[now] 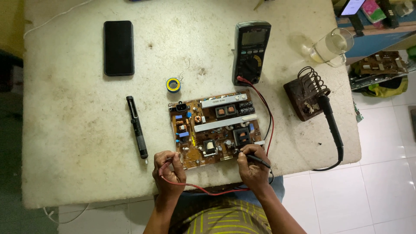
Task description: Using a digital multimeter to test components and traces on a printed circuit board at a repair station.
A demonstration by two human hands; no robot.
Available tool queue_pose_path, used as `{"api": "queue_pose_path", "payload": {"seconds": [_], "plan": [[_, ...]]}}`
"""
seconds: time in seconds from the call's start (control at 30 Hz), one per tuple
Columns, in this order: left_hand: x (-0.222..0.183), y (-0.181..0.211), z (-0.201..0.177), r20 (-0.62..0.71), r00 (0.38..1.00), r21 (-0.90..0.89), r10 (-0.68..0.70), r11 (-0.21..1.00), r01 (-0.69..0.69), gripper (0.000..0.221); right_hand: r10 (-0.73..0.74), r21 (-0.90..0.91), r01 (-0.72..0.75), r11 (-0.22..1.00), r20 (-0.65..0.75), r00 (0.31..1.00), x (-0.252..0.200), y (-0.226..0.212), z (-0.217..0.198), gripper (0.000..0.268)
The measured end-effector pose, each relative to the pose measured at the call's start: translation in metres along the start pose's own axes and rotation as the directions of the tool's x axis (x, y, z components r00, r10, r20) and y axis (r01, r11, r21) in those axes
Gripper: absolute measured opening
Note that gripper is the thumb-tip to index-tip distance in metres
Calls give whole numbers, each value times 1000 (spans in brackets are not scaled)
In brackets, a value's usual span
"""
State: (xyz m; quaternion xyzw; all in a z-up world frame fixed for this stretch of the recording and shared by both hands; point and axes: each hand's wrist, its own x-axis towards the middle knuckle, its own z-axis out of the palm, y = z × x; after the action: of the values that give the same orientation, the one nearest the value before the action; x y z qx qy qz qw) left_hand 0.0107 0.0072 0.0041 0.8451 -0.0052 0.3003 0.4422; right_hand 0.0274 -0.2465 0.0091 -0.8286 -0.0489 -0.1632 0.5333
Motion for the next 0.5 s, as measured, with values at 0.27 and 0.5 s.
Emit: {"api": "queue_pose_path", "payload": {"seconds": [0.27,0.5], "plan": [[-1,-1,0,5,1000,17,2,1000,-2,9,39,44,-41,998,48,998,-1,3,-3,4],[4,4,-1,-2,1000,3,-10,1000,10,7,22,30,-23,999,46,999,2,-2,-4,4]]}}
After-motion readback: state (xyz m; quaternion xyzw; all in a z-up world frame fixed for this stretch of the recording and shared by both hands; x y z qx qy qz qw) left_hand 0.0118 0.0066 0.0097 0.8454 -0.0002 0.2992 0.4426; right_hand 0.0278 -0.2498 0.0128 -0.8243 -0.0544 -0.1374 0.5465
